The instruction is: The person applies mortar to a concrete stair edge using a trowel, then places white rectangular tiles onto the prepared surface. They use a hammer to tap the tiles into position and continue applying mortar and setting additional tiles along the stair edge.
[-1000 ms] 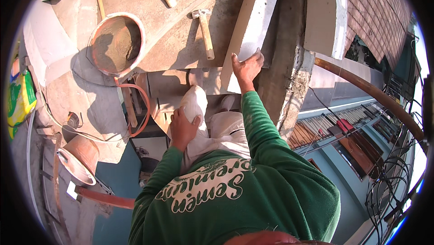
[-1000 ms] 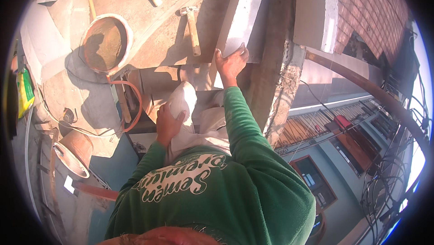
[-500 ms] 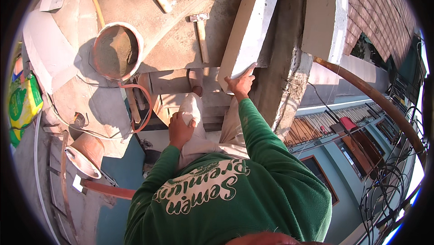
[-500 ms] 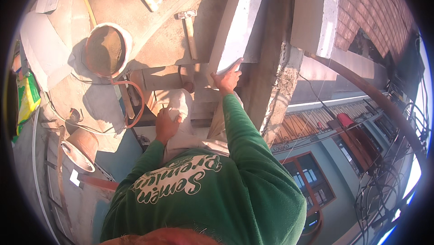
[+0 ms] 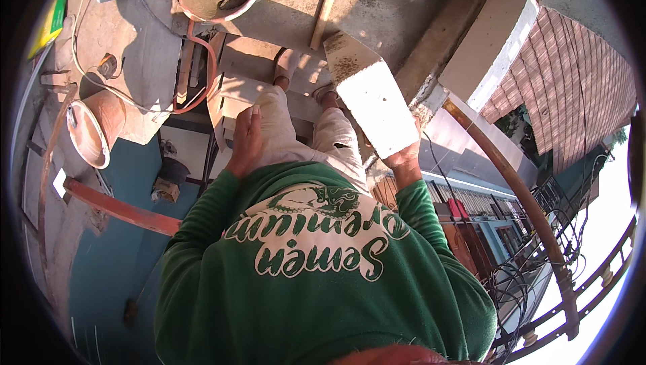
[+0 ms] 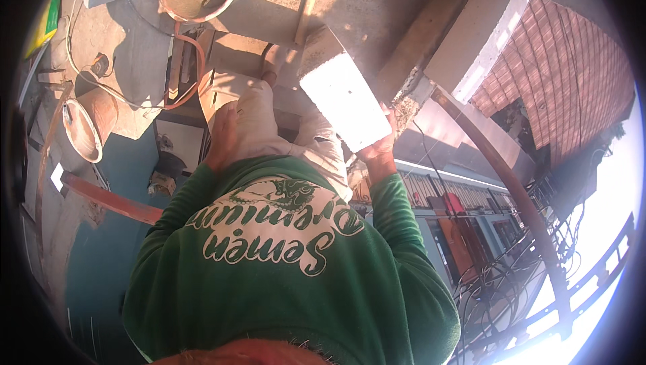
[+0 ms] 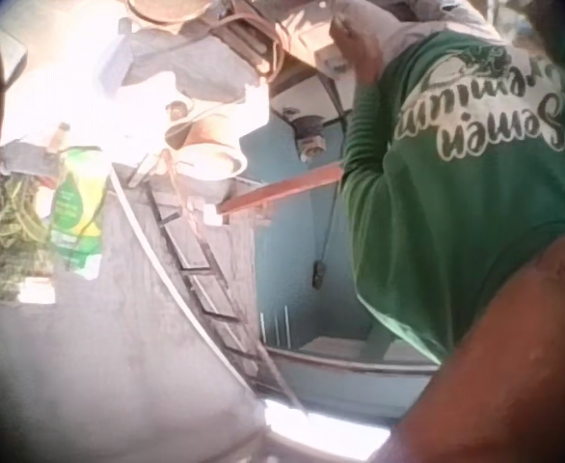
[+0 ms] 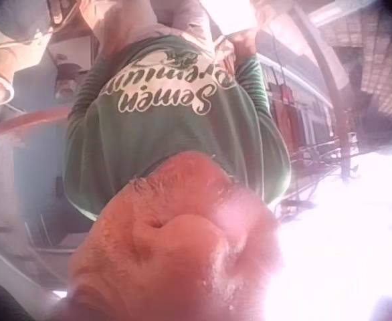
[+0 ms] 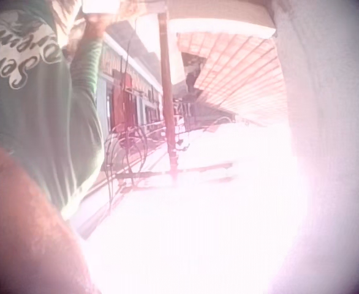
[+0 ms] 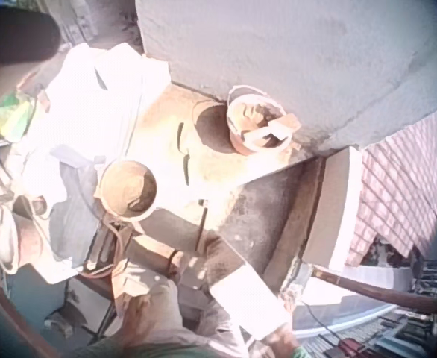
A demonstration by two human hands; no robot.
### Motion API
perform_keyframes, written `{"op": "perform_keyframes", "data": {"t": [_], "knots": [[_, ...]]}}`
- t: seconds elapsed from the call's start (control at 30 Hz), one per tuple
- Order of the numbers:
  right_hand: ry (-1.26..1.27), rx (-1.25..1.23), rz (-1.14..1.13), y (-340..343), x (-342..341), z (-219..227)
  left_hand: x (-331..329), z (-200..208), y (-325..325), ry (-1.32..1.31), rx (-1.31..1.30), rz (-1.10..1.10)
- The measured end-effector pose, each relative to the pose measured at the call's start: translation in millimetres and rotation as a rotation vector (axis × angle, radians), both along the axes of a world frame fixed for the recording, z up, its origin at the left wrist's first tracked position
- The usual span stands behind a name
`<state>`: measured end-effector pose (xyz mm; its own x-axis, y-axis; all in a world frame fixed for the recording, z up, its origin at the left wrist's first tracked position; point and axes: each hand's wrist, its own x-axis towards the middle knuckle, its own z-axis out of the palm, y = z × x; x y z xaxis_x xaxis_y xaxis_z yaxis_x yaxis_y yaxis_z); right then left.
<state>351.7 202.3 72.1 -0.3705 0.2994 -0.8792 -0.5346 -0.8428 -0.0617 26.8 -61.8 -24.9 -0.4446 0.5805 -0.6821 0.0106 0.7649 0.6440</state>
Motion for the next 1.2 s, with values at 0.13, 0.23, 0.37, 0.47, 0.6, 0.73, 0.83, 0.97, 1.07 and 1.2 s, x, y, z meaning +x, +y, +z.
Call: {"op": "perform_keyframes", "data": {"t": [0.13,0.23,0.37,0.47,0.6,0.73,0.83,0.97,1.07,1.2], "knots": [[0.329,-0.26,-0.343,-70,21,-42,20,50,31,-0.165,0.126,-0.014],[0.329,-0.263,-0.301,-91,15,-43,31,90,77,-0.321,0.205,-0.15],[0.301,-0.222,-0.21,-115,-12,-49,38,141,149,-0.264,0.343,-0.321],[0.277,-0.189,-0.129,-132,-40,-57,64,153,178,-0.015,0.355,-0.375],[0.388,-0.142,-0.076,-139,-72,-82,69,139,192,0.392,0.183,-0.273],[0.635,-0.189,-0.122,-115,-92,-122,52,131,201,0.528,0.11,-0.264],[0.312,-0.35,-0.174,-114,-115,-167,50,119,201,0.545,0.108,-0.257],[0.011,-0.272,-0.075,-98,-138,-162,60,127,188,0.561,0.161,-0.35],[-0.103,-0.319,-0.168,-103,-152,-152,71,130,173,0.576,0.263,-0.448],[-0.118,-0.275,-0.243,-100,-138,-130,87,131,167,0.525,0.3,-0.493]]}}
